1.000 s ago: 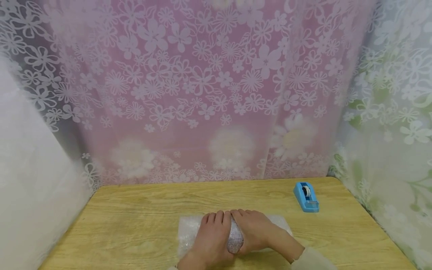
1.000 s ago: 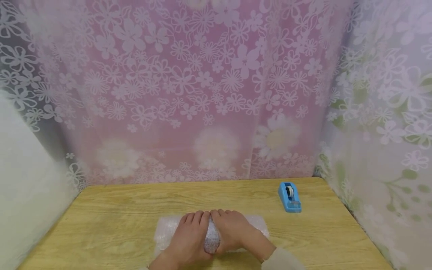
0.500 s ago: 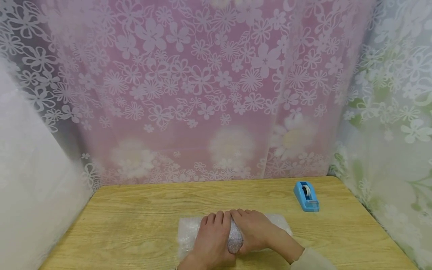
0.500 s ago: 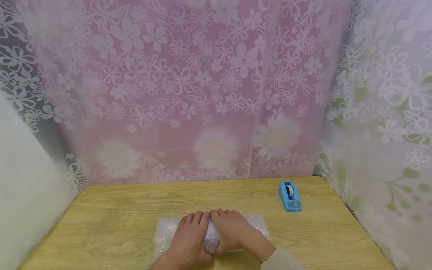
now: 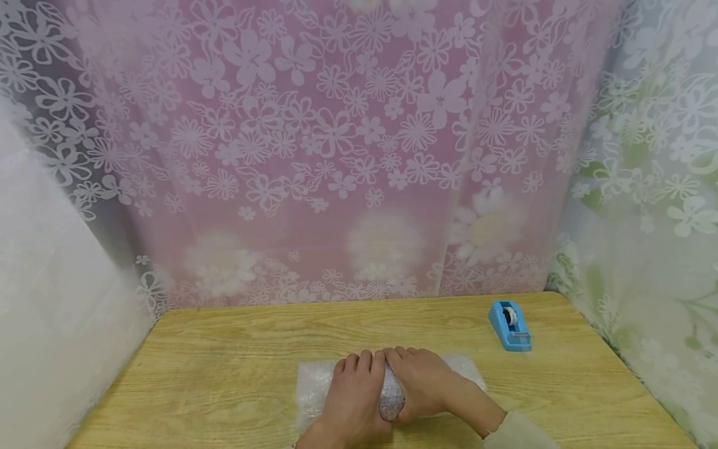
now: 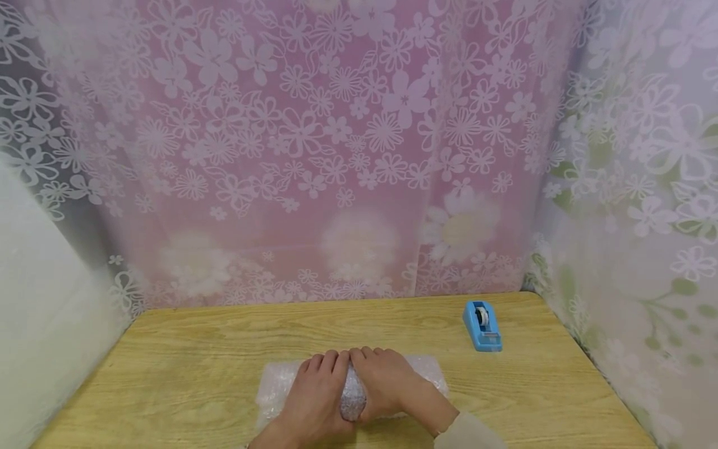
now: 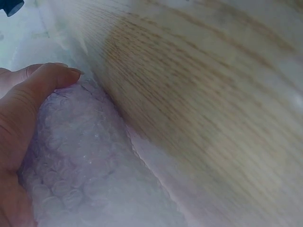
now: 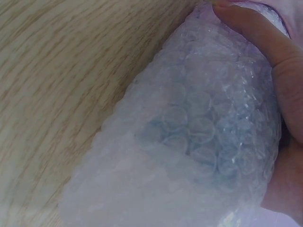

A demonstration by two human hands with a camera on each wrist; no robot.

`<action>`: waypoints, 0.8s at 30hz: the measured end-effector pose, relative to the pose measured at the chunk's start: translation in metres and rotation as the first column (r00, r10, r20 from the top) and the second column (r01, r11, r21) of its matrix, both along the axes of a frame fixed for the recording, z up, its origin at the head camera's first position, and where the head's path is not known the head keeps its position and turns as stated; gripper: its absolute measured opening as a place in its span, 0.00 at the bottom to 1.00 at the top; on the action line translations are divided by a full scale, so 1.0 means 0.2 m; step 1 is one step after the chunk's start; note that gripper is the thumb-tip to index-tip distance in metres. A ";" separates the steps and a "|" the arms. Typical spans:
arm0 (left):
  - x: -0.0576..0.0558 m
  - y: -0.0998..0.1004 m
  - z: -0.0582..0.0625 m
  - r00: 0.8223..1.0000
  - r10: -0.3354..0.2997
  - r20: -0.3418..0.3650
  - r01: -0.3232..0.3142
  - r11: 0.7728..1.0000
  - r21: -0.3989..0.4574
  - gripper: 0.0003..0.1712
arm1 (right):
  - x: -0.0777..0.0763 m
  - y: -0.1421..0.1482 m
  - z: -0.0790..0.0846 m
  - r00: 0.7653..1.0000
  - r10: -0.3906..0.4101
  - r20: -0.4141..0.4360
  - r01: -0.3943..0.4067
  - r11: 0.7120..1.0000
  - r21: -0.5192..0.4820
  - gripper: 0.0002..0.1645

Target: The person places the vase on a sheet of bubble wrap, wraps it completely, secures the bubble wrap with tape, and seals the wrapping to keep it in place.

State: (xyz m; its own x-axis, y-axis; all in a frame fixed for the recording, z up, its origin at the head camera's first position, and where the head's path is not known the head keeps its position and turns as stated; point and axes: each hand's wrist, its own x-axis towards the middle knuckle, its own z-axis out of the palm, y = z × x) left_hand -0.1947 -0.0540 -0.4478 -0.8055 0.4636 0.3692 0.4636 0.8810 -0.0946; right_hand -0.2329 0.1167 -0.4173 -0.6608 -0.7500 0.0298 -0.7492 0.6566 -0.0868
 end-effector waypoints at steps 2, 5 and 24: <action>0.00 0.00 0.00 1.000 -0.001 -0.002 0.001 1.000 0.001 0.53 | 0.00 0.00 0.00 1.000 0.000 0.003 0.000 1.000 -0.002 0.56; 0.00 0.00 0.00 1.000 -0.003 -0.007 0.003 1.000 -0.001 0.52 | 0.00 0.00 0.00 1.000 0.001 0.003 -0.001 1.000 -0.007 0.56; 0.00 0.00 0.01 1.000 0.000 0.002 0.000 1.000 -0.011 0.52 | -0.02 0.01 -0.02 1.000 0.003 0.011 -0.002 1.000 -0.022 0.56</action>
State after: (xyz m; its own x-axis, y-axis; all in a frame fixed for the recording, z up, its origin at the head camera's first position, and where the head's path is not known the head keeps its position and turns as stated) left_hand -0.1956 -0.0533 -0.4460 -0.8063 0.4676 0.3624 0.4637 0.8799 -0.1036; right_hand -0.2359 0.1192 -0.4219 -0.6593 -0.7509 0.0388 -0.7497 0.6526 -0.1098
